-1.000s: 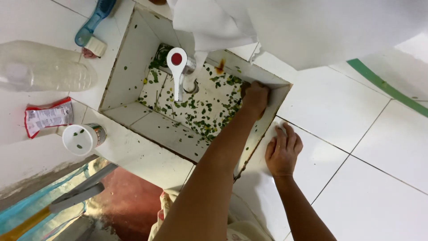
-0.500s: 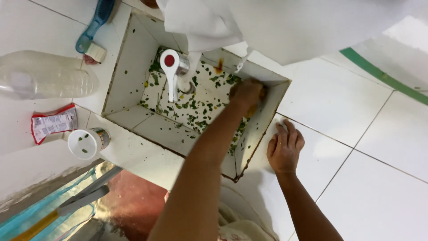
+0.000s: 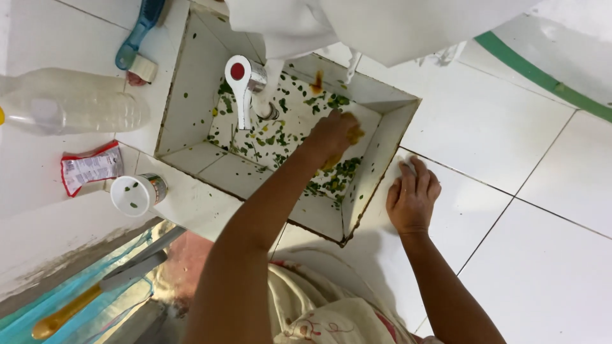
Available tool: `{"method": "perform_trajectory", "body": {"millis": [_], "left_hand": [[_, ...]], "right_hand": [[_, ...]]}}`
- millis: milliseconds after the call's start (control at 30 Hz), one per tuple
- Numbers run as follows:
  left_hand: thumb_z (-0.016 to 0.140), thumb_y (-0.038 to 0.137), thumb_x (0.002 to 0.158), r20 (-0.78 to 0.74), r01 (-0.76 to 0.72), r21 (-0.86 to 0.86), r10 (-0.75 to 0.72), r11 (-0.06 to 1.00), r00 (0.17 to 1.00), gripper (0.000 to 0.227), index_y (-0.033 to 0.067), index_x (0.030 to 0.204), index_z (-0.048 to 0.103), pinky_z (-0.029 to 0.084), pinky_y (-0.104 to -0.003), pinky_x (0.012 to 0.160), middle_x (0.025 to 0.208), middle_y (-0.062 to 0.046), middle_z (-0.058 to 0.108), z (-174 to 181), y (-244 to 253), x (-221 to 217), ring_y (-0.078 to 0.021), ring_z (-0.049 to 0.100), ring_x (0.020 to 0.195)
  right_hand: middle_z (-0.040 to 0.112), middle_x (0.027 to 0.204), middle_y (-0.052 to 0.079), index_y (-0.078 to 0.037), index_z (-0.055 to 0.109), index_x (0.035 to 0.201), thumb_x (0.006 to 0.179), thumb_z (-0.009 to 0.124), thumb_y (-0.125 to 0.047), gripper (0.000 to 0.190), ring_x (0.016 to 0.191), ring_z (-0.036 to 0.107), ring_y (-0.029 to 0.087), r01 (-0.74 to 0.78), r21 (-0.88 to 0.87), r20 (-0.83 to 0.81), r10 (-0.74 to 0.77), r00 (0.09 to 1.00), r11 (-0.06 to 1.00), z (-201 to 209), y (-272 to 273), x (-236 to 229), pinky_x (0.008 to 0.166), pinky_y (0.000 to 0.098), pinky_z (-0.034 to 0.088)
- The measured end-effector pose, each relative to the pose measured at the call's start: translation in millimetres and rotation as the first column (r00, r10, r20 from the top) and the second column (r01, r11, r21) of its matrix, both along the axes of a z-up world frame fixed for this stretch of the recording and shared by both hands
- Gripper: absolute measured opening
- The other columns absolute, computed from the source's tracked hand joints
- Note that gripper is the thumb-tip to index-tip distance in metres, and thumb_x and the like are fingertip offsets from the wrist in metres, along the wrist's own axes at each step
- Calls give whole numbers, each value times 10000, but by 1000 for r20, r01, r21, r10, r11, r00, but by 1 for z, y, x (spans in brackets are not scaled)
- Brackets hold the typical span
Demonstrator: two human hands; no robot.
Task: Cleaning leaf debris from a tiled counter and sink using a cloth and a scraper tool
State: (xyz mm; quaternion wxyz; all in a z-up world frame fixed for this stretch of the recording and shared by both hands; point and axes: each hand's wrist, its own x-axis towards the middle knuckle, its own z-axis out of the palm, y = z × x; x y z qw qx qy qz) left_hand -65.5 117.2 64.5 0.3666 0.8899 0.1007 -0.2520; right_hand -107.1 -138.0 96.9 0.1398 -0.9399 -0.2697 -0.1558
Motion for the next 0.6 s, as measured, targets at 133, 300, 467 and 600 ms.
{"method": "perform_trajectory", "body": {"millis": [133, 300, 467, 600], "left_hand": [[674, 78, 868, -151, -164, -208, 134, 964, 979, 894, 195, 1645, 249, 474, -535, 1119, 1522, -277, 464, -4, -29, 26, -487, 518, 1363], [639, 181, 842, -192, -262, -166, 229, 951, 954, 718, 123, 1536, 464, 508, -514, 1084, 1401, -218, 617, -126, -78, -6, -419, 595, 1315], [529, 111, 924, -286, 199, 104, -162, 974, 944, 393, 112, 1271, 712, 581, -523, 922, 1179, -184, 742, -45, -54, -71, -385, 718, 1129], [632, 274, 926, -532, 51, 175, 51, 983, 845, 502, 99, 1396, 647, 509, -300, 1024, 1296, -121, 692, 21, -28, -57, -261, 634, 1236]], "right_hand": [[556, 1385, 83, -136, 631, 1253, 971, 552, -187, 298, 1180, 488, 311, -7, 16, -2, 7, 1000, 1000, -4, 2, 2, 981, 413, 418], [539, 1395, 68, -140, 618, 1256, 977, 552, -190, 291, 1199, 478, 312, -9, 16, -38, 10, 999, 1000, -2, 0, 0, 1010, 406, 418], [508, 1418, 53, -168, 596, 1291, 953, 564, -212, 343, 1228, 460, 317, 3, 20, -72, -2, 997, 1000, -8, -4, -1, 1027, 410, 401], [514, 1424, 46, -162, 614, 1269, 944, 554, -205, 334, 1226, 454, 306, 13, -2, -60, -13, 998, 1000, -13, -4, 1, 1023, 409, 397]]}}
